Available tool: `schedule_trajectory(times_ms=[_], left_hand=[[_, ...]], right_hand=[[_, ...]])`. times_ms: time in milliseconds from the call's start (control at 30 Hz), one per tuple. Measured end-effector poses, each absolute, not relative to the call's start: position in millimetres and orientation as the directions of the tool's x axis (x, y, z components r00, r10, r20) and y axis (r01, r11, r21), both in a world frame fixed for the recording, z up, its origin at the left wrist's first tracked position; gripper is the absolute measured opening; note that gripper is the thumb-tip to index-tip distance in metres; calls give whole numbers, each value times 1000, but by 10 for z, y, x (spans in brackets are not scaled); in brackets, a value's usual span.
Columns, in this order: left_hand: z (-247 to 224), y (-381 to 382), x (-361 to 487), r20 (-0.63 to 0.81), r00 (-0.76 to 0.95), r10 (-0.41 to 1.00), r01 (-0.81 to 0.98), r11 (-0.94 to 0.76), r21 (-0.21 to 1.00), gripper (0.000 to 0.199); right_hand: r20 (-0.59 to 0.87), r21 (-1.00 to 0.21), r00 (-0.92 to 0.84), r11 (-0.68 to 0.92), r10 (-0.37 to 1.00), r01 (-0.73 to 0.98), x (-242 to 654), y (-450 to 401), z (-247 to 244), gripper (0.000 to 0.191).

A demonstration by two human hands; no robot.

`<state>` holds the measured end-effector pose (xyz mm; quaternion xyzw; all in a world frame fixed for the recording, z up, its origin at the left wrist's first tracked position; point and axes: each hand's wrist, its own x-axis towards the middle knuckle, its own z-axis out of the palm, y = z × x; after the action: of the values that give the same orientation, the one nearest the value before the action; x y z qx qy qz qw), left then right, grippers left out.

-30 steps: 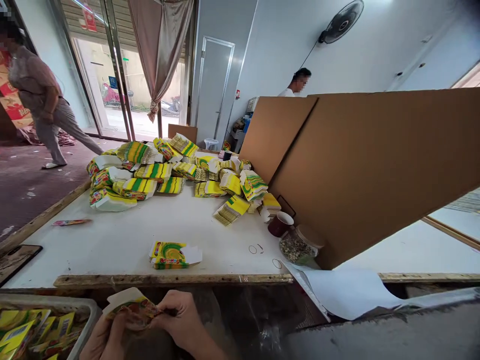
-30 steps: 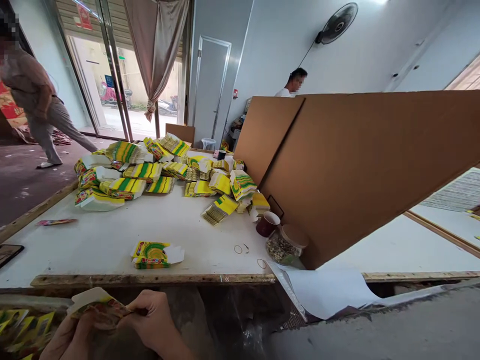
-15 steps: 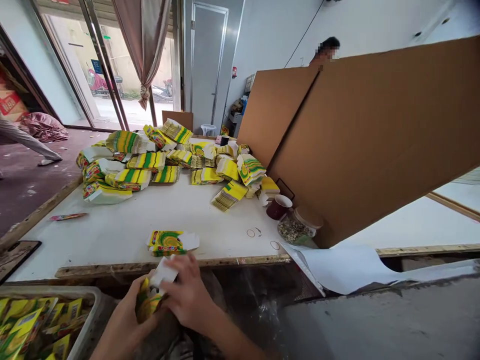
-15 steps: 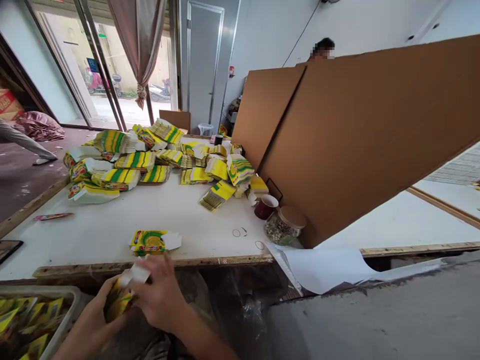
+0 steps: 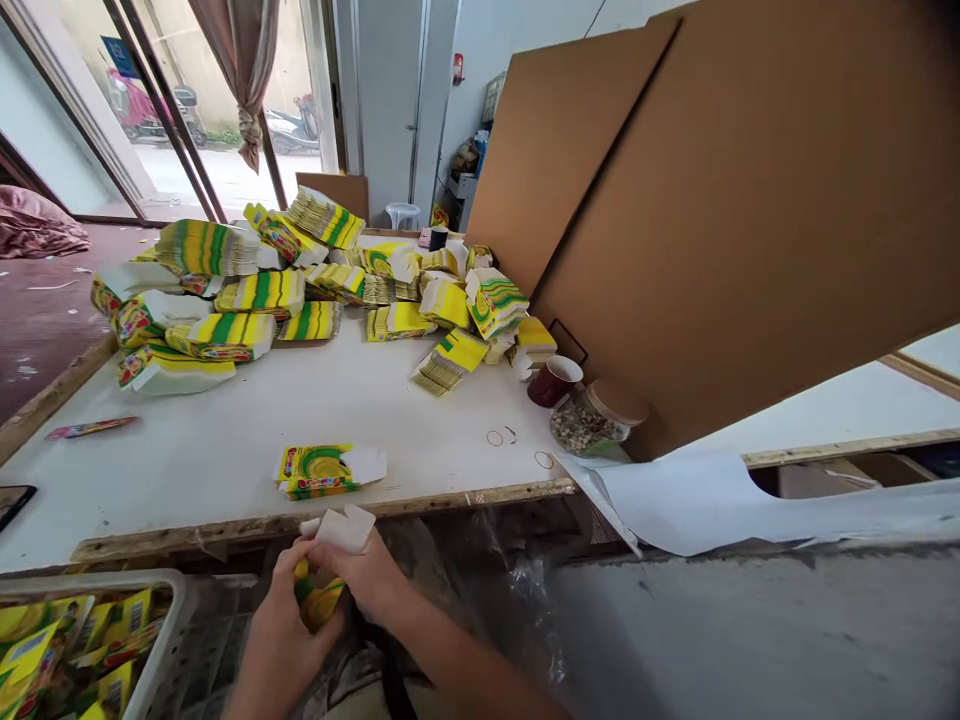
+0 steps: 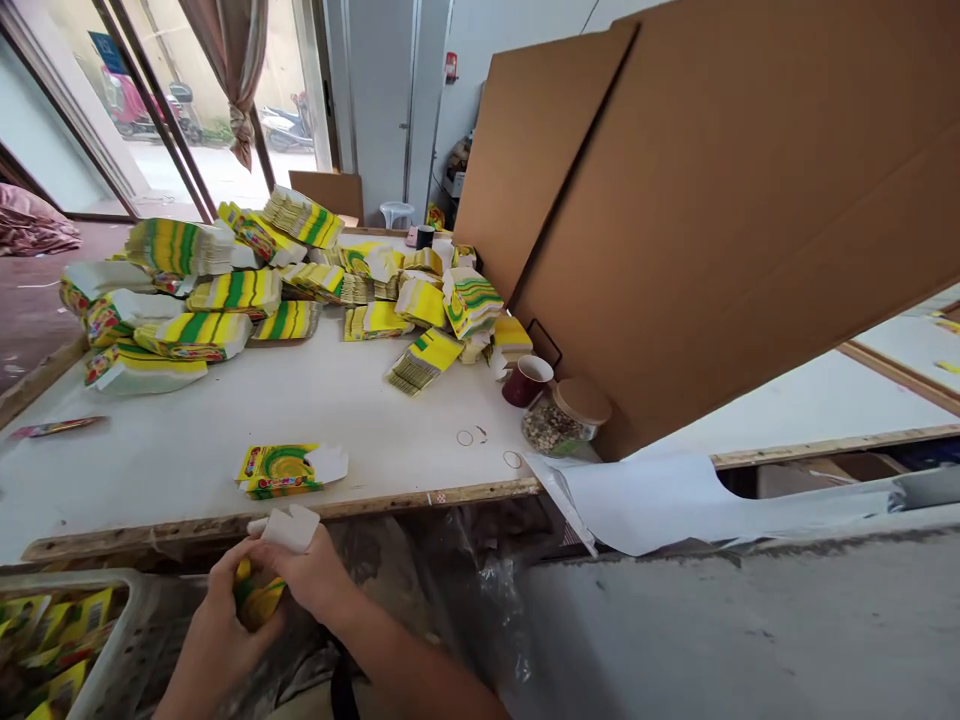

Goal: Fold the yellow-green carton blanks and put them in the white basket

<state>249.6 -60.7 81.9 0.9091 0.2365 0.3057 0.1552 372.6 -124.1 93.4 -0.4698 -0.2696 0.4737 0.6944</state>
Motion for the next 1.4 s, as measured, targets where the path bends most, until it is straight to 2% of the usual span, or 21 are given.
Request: schedule_trajectory(times_ms=[67, 133, 167, 200, 233, 300, 367, 433, 500, 600, 700, 800, 933, 1033, 1167, 1300, 1400], left_hand=[[780, -587, 2496, 322, 705, 632, 424, -740, 523, 53], [731, -529, 2488, 38, 691, 722, 539, -550, 638, 61], [702, -495, 2488, -75, 687, 723, 571, -473, 671, 64], [671, -465, 2492, -125, 689, 713, 578, -438, 688, 63], [639, -443, 2501, -100, 706, 701, 549, -454, 702, 60], [582, -432, 2526, 5, 723, 691, 490, -519, 700, 53], [566, -460, 2544, 107, 667, 737, 463, -522, 716, 69], [612, -503, 2546, 146, 613, 777, 505, -527, 684, 84], [708, -540, 2532, 21, 576, 817, 611, -448, 653, 77], [847, -564, 2505, -193, 514, 836, 710, -288, 642, 61], [907, -558, 2497, -103, 596, 796, 632, -387, 671, 55], [938, -548, 2507, -29, 655, 755, 572, -471, 672, 52], [1002, -538, 2498, -117, 630, 767, 557, -342, 757, 74], [1045, -532, 2466, -164, 656, 736, 562, -332, 757, 87], [1099, -542, 2436, -181, 702, 689, 566, -385, 728, 90], [1128, -545, 2371, -192, 717, 670, 568, -403, 718, 93], [1122, -537, 2281, -161, 715, 680, 559, -418, 716, 92]], right_hand=[[-66, -895, 415, 130, 907, -427, 3717, -1249, 913, 46], [78, -966, 384, 166, 920, -200, 3738, -1297, 917, 46], [191, -981, 307, 195, 932, 18, 3760, -1330, 926, 52], [283, -947, 208, 239, 936, 214, 3789, -1360, 934, 58], [337, -888, 108, 278, 935, 365, 3825, -1385, 938, 62], [398, -816, 60, 323, 915, 479, 3905, -1407, 925, 50], [448, -821, 155, 337, 880, 461, 3983, -1396, 890, 35], [483, -836, 245, 360, 841, 415, 4043, -1375, 860, 28], [483, -847, 265, 368, 835, 385, 4076, -1364, 855, 27], [418, -852, 116, 345, 901, 395, 4080, -1373, 877, 37], [316, -858, 7, 283, 949, 429, 4054, -1380, 881, 50], [311, -847, 13, 271, 950, 456, 4035, -1374, 860, 48], [365, -795, -21, 324, 931, 512, 4081, -1398, 837, 25], [287, -803, -108, 300, 952, 515, 4161, -1443, 849, 25], [186, -806, -182, 256, 966, 533, 4168, -1442, 877, 29], [178, -873, -21, 167, 984, 458, 4037, -1371, 888, 15], [156, -906, -70, 171, 985, 388, 3966, -1323, 918, 26]])
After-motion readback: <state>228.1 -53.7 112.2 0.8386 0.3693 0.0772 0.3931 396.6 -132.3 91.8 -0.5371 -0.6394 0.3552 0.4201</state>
